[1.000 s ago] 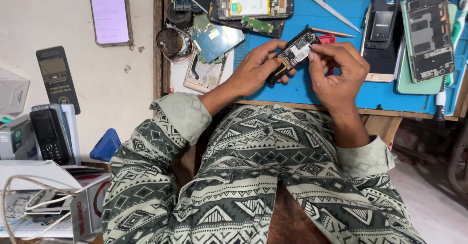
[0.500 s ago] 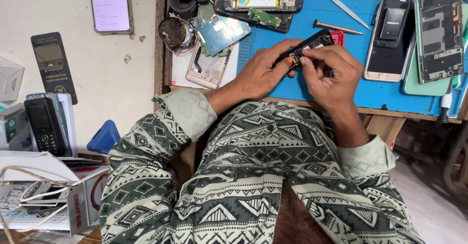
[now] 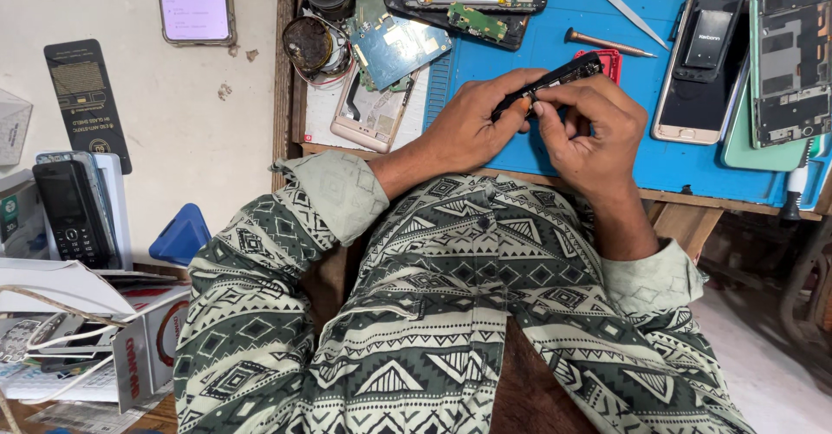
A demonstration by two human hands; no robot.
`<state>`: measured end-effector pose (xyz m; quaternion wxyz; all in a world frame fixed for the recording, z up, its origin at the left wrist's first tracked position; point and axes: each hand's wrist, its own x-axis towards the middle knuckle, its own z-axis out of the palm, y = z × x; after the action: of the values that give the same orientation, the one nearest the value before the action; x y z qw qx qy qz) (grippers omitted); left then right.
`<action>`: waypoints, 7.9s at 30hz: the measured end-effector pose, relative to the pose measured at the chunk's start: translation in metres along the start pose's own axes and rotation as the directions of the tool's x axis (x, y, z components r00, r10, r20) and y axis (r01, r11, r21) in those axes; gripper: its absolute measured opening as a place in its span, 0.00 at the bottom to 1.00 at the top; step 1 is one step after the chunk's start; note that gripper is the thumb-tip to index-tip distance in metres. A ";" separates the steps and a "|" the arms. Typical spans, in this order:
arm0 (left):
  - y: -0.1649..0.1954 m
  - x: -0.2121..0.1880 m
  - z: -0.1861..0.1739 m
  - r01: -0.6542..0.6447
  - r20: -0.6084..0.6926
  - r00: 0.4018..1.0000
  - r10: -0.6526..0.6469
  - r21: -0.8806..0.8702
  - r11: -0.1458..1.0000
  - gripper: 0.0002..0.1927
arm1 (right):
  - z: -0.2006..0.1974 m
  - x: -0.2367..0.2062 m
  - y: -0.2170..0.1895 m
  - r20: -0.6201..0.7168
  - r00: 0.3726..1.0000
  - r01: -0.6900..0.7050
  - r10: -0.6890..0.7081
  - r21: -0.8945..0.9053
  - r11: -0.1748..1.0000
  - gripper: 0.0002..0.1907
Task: The person works at a repair bench disassembling a smartphone, prying open its back cover and manipulating internal components with a small tool. They handle the phone's camera module and flex cables, then place the phone on the mat and reach for another phone on the desk.
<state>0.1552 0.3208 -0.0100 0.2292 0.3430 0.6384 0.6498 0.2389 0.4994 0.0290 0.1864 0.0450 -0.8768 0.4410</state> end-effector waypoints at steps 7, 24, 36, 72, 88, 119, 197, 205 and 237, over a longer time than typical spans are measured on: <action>-0.003 0.000 0.000 -0.012 0.006 1.000 0.012 -0.001 1.000 0.20 | 0.000 -0.001 0.000 0.012 1.000 -0.017 0.017 0.030 0.999 0.06; -0.004 0.000 -0.001 -0.008 0.028 1.000 0.007 0.012 1.000 0.21 | 0.000 -0.004 0.004 0.001 0.999 -0.045 0.045 0.094 0.995 0.06; -0.006 0.000 -0.001 -0.021 0.023 1.000 0.021 0.014 1.000 0.21 | 0.001 -0.003 0.000 0.019 0.998 -0.061 0.060 0.079 0.995 0.05; -0.003 0.000 -0.002 -0.005 0.028 1.000 0.005 -0.001 1.000 0.22 | 0.006 -0.006 -0.002 -0.008 0.997 -0.072 0.073 0.087 0.994 0.04; 0.004 0.006 0.001 0.053 -0.025 0.998 -0.053 -0.001 0.999 0.22 | 0.008 0.007 -0.012 -0.089 0.993 -0.076 0.073 -0.020 0.997 0.06; 0.009 0.009 0.001 0.028 -0.064 0.998 -0.024 0.066 0.997 0.21 | 0.007 0.004 -0.009 -0.109 0.993 -0.032 0.039 0.065 0.997 0.09; -0.005 -0.003 0.006 -0.109 -0.064 0.991 0.119 0.151 0.983 0.21 | 0.008 -0.010 0.003 -0.048 0.987 -0.145 0.155 0.171 0.974 0.04; -0.004 -0.003 0.007 -0.118 -0.088 0.987 0.131 0.145 0.982 0.21 | 0.009 -0.009 0.005 -0.039 0.986 -0.153 0.164 0.208 0.966 0.04; 0.003 -0.003 0.005 -0.081 -0.077 0.993 0.094 0.153 0.985 0.21 | 0.012 -0.012 0.012 -0.046 0.982 -0.159 0.182 0.312 0.937 0.04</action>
<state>0.1612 0.3214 -0.0079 0.1470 0.3594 0.6788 0.6233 0.2438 0.4966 0.0089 0.1708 -0.0191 -0.7907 0.5876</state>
